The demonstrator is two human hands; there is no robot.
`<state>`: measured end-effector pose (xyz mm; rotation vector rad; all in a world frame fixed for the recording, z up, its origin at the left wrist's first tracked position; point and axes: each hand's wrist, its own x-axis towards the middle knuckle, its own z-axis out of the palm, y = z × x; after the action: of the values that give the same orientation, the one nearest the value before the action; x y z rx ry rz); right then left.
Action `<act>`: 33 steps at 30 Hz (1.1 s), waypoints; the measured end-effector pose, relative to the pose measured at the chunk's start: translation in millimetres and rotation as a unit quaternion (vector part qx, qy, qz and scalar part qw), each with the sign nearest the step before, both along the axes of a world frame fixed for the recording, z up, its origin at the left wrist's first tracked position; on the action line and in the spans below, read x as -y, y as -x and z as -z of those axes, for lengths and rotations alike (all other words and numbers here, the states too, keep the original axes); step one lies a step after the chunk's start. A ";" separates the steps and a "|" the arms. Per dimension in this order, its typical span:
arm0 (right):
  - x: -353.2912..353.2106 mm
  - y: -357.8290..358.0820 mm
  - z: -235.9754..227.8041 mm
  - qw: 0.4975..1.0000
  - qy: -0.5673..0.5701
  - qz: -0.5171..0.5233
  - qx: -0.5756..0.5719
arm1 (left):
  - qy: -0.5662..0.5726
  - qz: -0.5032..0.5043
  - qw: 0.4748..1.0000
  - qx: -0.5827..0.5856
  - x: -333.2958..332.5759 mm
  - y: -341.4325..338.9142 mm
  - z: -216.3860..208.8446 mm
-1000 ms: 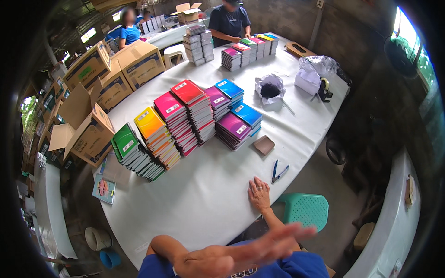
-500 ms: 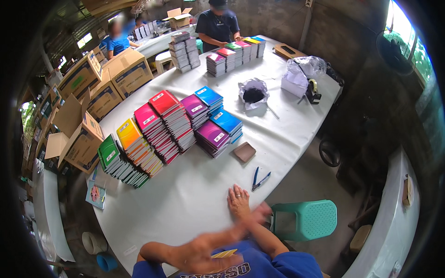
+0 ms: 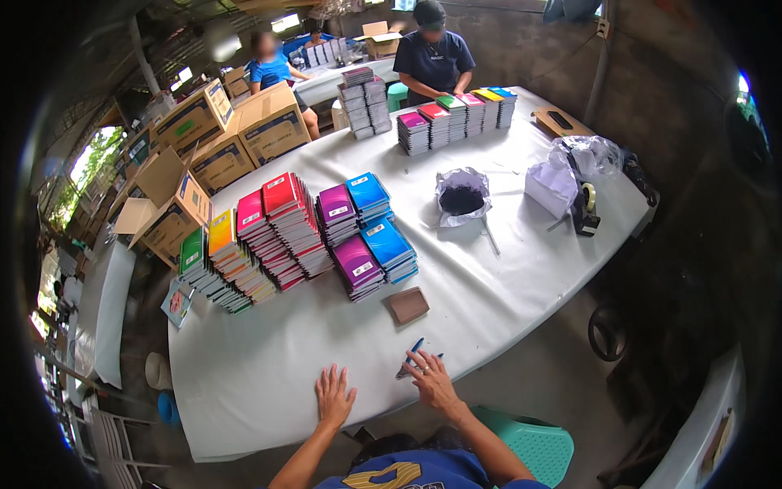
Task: The person organizes and packages spiral notebooks at a large table, using pliers to trim and secure the spiral binding on stacks of green notebooks. The person then stacks the finished notebooks together and moves them to the side of the workspace.
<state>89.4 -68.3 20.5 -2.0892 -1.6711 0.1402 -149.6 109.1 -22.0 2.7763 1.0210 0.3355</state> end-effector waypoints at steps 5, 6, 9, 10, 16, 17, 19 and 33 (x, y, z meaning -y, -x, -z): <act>9.6 -59.5 2.4 0.989 0.106 -0.098 0.042 | 0.005 -0.032 0.999 -0.011 10.2 -11.9 -9.7; 6.6 -66.4 4.0 0.987 0.088 -0.125 0.048 | 0.008 -0.029 0.999 -0.010 9.3 -15.0 -10.8; -14.4 -80.7 17.1 0.985 0.042 -0.162 0.034 | 0.020 -0.026 0.999 -0.005 5.8 -17.7 -11.3; -22.9 -82.8 20.9 0.980 0.032 -0.182 0.077 | 0.017 -0.031 0.999 -0.005 7.4 -15.0 -11.2; -30.0 -86.8 29.2 0.980 -0.012 -0.194 0.033 | 0.009 -0.038 0.999 0.003 7.4 -15.8 -12.4; -27.9 -86.4 28.6 0.981 -0.033 -0.186 0.035 | 0.014 -0.035 0.999 0.000 8.3 -13.7 -11.8; -14.7 -94.1 27.7 0.989 -0.008 -0.144 0.043 | 0.029 -0.039 0.999 -0.011 10.9 -14.5 -13.0; 31.8 -240.0 6.7 0.935 -0.087 0.301 0.167 | 0.016 0.026 0.997 -0.067 17.9 -54.7 -7.5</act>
<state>329.4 -100.1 13.8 -2.4693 -1.0717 -0.5634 -94.9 91.1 -14.6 2.8213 0.9714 0.1271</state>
